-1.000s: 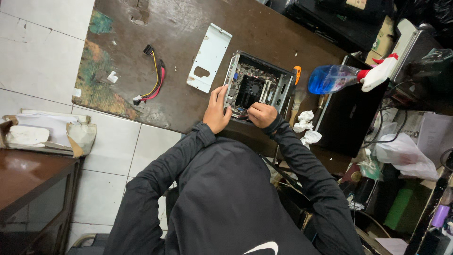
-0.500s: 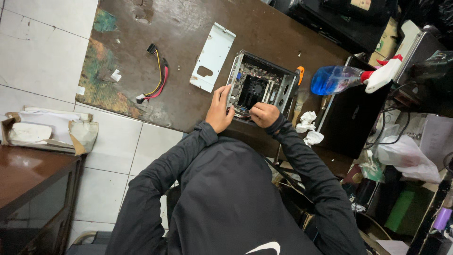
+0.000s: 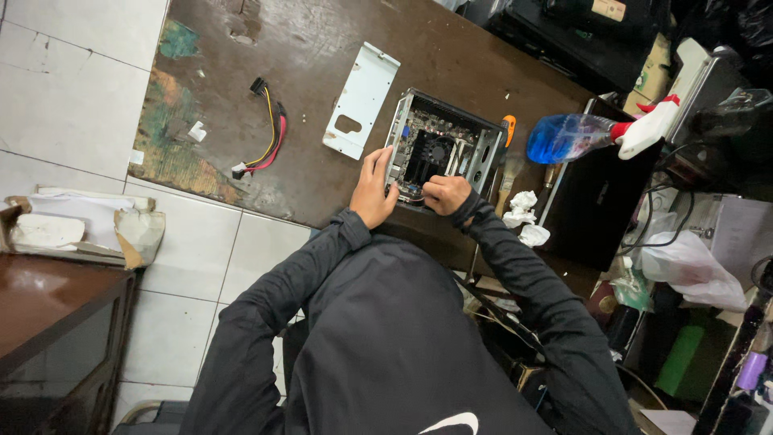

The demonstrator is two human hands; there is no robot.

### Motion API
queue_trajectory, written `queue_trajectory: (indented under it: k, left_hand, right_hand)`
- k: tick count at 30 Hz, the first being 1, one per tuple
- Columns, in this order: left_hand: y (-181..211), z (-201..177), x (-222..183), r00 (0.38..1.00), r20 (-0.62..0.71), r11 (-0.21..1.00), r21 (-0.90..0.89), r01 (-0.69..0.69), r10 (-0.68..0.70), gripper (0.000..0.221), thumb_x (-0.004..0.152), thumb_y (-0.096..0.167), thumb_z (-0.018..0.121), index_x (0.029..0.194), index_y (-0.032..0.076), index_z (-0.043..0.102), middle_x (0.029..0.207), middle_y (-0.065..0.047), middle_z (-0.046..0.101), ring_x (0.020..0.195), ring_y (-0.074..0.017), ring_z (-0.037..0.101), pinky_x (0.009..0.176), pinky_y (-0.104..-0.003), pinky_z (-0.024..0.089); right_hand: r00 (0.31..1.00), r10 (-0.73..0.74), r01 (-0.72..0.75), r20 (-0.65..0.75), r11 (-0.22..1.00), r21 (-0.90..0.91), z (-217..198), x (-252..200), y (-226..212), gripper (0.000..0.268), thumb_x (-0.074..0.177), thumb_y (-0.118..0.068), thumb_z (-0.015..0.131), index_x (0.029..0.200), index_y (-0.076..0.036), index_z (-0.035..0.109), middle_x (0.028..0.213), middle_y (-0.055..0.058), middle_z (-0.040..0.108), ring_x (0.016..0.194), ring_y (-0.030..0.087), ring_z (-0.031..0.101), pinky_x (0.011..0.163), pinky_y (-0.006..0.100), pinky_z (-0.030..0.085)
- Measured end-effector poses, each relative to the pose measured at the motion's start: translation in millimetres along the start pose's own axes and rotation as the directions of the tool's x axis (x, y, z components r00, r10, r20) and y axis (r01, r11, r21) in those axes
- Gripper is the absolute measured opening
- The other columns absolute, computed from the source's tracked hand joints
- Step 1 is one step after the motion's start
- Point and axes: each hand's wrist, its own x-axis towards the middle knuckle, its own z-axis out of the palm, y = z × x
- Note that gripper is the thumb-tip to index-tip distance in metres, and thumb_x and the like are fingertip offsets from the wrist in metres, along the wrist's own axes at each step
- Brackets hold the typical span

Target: The person uses a screwdriver to remove screws from a computer case and manipulates internal components and wires. They continue adjusting parts inside the case while another person briefly assists with tape.

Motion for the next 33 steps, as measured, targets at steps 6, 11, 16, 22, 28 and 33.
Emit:
queue_trajectory:
  k: [6,11,16,22,28,33]
  left_hand:
    - [-0.2,-0.9,-0.5,1.0,-0.001,1.0,0.003,-0.005,0.005,0.075,0.077,0.002,0.06,0.147,0.006,0.033,0.133,-0.019,0.039,0.125,-0.0447,0.046,0.105,-0.052,0.039]
    - [-3.0,0.7,-1.4,1.0,-0.016,1.0,0.001,-0.012,0.012,0.075,0.077,0.003,0.06,0.147,0.006,0.034,0.132,-0.02,0.039,0.124,-0.0452,0.046,0.105,-0.053,0.039]
    - [-3.9,0.7,-1.1,0.999,-0.025,1.0,-0.005,-0.022,0.022,0.077,0.076,0.003,0.061,0.147,0.007,0.033,0.132,-0.02,0.04,0.123,-0.0447,0.048,0.104,-0.053,0.04]
    - [-4.3,0.5,-2.2,0.999,-0.031,1.0,-0.005,-0.018,0.018,0.076,0.076,0.003,0.062,0.147,0.006,0.034,0.131,-0.02,0.04,0.122,-0.0446,0.048,0.104,-0.052,0.04]
    - [-3.7,1.5,-3.0,1.0,-0.026,1.0,-0.016,-0.004,0.004,0.076,0.076,0.003,0.062,0.147,0.007,0.034,0.133,-0.019,0.04,0.122,-0.0448,0.048,0.103,-0.052,0.04]
    - [-7.7,3.1,-2.8,1.0,-0.015,1.0,0.011,-0.007,0.007,0.077,0.075,0.002,0.062,0.147,0.006,0.034,0.133,-0.02,0.04,0.122,-0.0452,0.048,0.104,-0.052,0.04]
  right_hand:
    - [0.999,0.033,-0.032,0.008,0.998,-0.047,20.7,-14.2,12.3,0.009,0.083,-0.021,0.063,0.078,-0.02,0.055,0.075,0.0,0.051,0.069,0.023,0.061,0.061,0.032,0.051]
    - [0.994,0.103,-0.107,0.033,0.986,0.128,-27.1,-6.2,-14.3,0.006,0.087,-0.013,0.063,0.092,-0.012,0.066,0.088,0.007,0.065,0.084,0.028,0.068,0.068,0.034,0.054]
    - [0.98,0.194,-0.187,-0.037,0.973,0.138,-26.3,-14.3,-14.5,0.011,0.09,-0.014,0.066,0.1,-0.013,0.071,0.093,0.005,0.068,0.087,0.027,0.068,0.073,0.032,0.055]
    - [0.951,0.29,-0.271,-0.106,0.949,0.164,-30.5,-0.7,-29.3,0.009,0.086,-0.02,0.069,0.092,-0.015,0.073,0.083,0.001,0.069,0.075,0.021,0.068,0.064,0.028,0.055]
    - [0.901,0.421,-0.432,0.102,0.893,0.129,-31.0,5.8,-36.5,0.023,0.081,-0.024,0.076,0.101,-0.015,0.072,0.079,0.006,0.073,0.075,0.024,0.071,0.064,0.034,0.056]
    - [0.737,0.636,-0.586,0.229,0.77,-0.253,12.9,-0.9,-9.4,0.02,0.074,-0.045,0.065,0.089,-0.032,0.072,0.079,-0.007,0.072,0.082,0.025,0.071,0.074,0.041,0.059]
